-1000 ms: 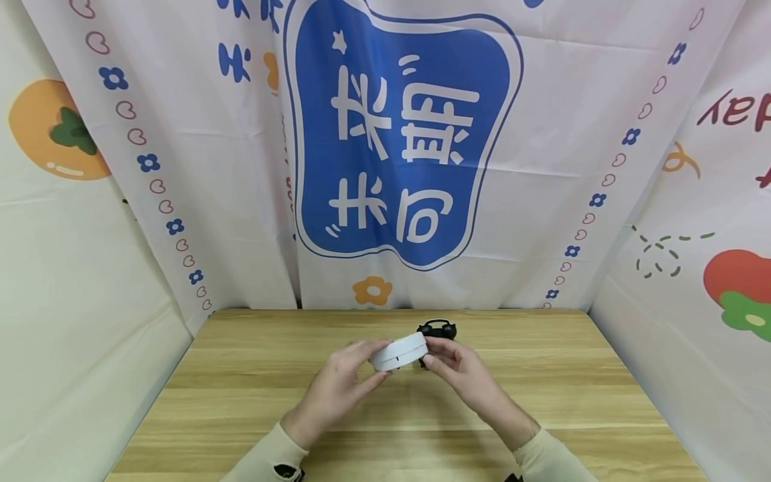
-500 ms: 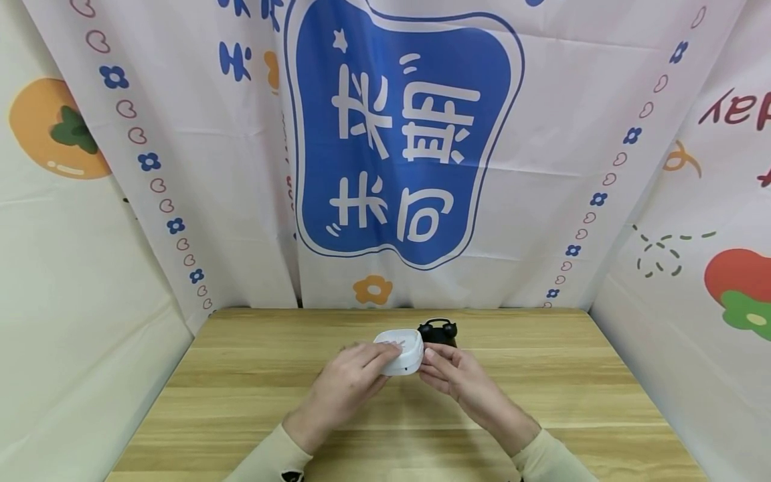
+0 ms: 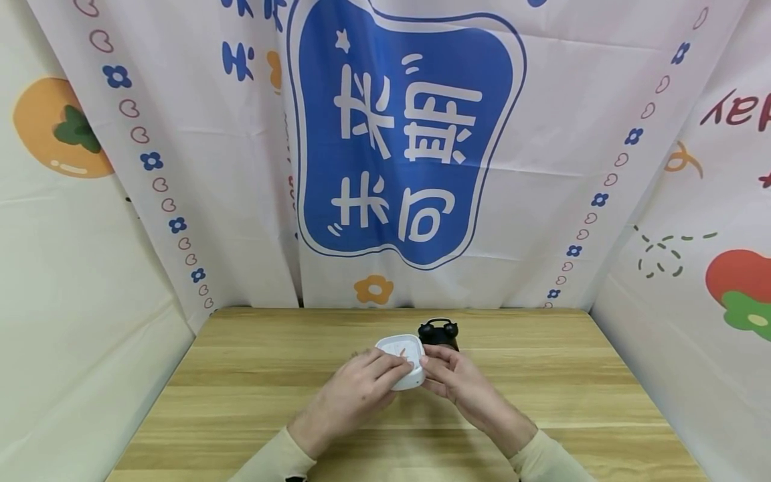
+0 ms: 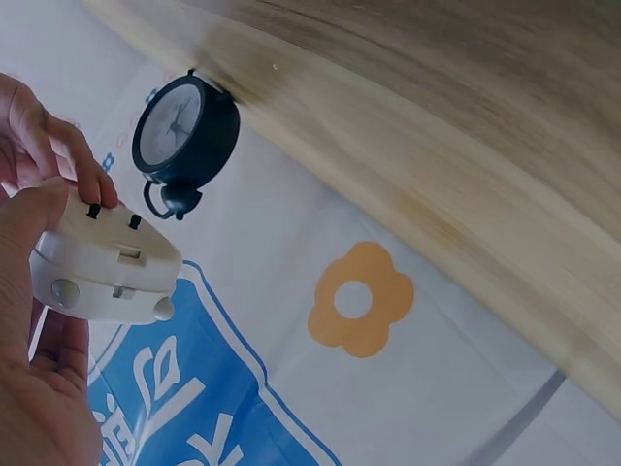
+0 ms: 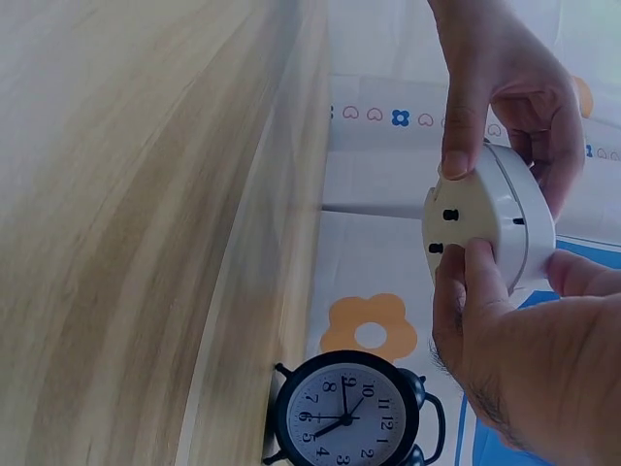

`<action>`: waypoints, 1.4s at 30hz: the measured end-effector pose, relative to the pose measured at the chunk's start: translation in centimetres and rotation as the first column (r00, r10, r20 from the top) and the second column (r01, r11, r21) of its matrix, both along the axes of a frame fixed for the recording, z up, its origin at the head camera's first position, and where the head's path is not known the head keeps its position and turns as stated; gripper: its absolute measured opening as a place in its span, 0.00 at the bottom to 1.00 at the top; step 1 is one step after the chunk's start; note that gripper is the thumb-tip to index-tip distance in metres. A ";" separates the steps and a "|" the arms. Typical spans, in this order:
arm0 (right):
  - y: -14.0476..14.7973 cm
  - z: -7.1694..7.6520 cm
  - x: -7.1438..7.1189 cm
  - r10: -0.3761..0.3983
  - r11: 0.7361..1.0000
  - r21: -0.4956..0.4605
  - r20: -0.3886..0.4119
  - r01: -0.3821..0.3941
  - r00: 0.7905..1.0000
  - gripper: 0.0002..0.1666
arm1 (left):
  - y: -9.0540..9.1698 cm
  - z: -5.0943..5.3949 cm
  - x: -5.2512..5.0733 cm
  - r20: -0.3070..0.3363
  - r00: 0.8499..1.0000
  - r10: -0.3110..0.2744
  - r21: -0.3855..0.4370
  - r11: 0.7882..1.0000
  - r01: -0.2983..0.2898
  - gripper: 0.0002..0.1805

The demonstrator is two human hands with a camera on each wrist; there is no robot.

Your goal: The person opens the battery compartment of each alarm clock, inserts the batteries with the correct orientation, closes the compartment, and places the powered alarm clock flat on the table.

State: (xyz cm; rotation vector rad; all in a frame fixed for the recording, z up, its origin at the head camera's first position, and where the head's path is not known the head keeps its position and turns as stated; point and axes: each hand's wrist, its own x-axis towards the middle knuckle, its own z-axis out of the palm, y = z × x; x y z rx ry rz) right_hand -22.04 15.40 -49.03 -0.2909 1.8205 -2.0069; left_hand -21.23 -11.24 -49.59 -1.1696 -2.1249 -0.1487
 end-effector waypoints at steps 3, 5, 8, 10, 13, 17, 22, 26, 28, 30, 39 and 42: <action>0.0 0.0 0.0 -0.008 1.000 -0.002 0.000 0.008 1.000 0.43 | 0.0 0.0 0.1 -0.001 1.000 -0.006 0.004 1.000 0.006 0.33; -0.1 0.0 0.0 -0.006 1.000 -0.005 -0.006 0.006 1.000 0.43 | 0.0 0.1 0.1 0.003 1.000 -0.009 0.003 1.000 0.009 0.33; 0.0 -0.1 0.0 -0.004 1.000 -0.006 -0.012 0.004 1.000 0.44 | -0.1 0.1 0.2 0.012 1.000 -0.014 0.000 1.000 0.014 0.34; 0.0 -0.1 0.0 -0.002 1.000 -0.005 -0.014 0.002 1.000 0.44 | -0.1 0.0 0.2 0.029 0.999 -0.017 -0.001 1.000 0.017 0.35; 0.2 -0.1 -0.1 -0.013 1.000 0.006 -0.017 0.013 1.000 0.44 | -0.1 0.0 0.2 0.077 0.997 -0.023 0.004 1.000 0.023 0.33; 0.3 -0.1 -0.1 -0.031 0.999 0.036 -0.044 0.033 0.999 0.43 | -0.2 0.1 0.3 0.166 0.986 -0.034 0.038 0.999 0.028 0.30; 0.4 -0.2 -0.1 -0.036 0.995 0.088 -0.103 0.045 0.994 0.44 | -0.4 0.4 0.1 0.274 0.961 -0.038 0.137 0.991 0.000 0.29; 0.5 -0.1 0.0 -0.028 0.992 0.120 -0.148 0.047 0.989 0.44 | -0.7 0.7 -0.2 0.356 0.934 -0.015 0.208 0.976 -0.063 0.26; 0.6 -0.1 0.0 -0.024 0.990 0.134 -0.168 0.047 0.985 0.44 | -0.8 0.8 -0.3 0.414 0.910 -0.011 0.237 0.967 -0.096 0.24; 0.6 -0.1 -0.1 -0.014 0.987 0.155 -0.196 0.045 0.981 0.44 | -0.9 0.9 -0.5 0.476 0.880 -0.005 0.258 0.957 -0.134 0.24; 1.0 -0.2 -0.2 0.053 0.966 0.256 -0.326 0.035 0.944 0.38 | -1.5 0.8 -1.8 0.752 0.655 -0.073 0.289 0.930 -0.228 0.22; 1.0 -0.1 -0.1 0.084 0.958 0.287 -0.358 0.024 0.930 0.38 | -1.9 0.6 -2.3 0.814 0.566 -0.130 0.292 0.934 -0.205 0.23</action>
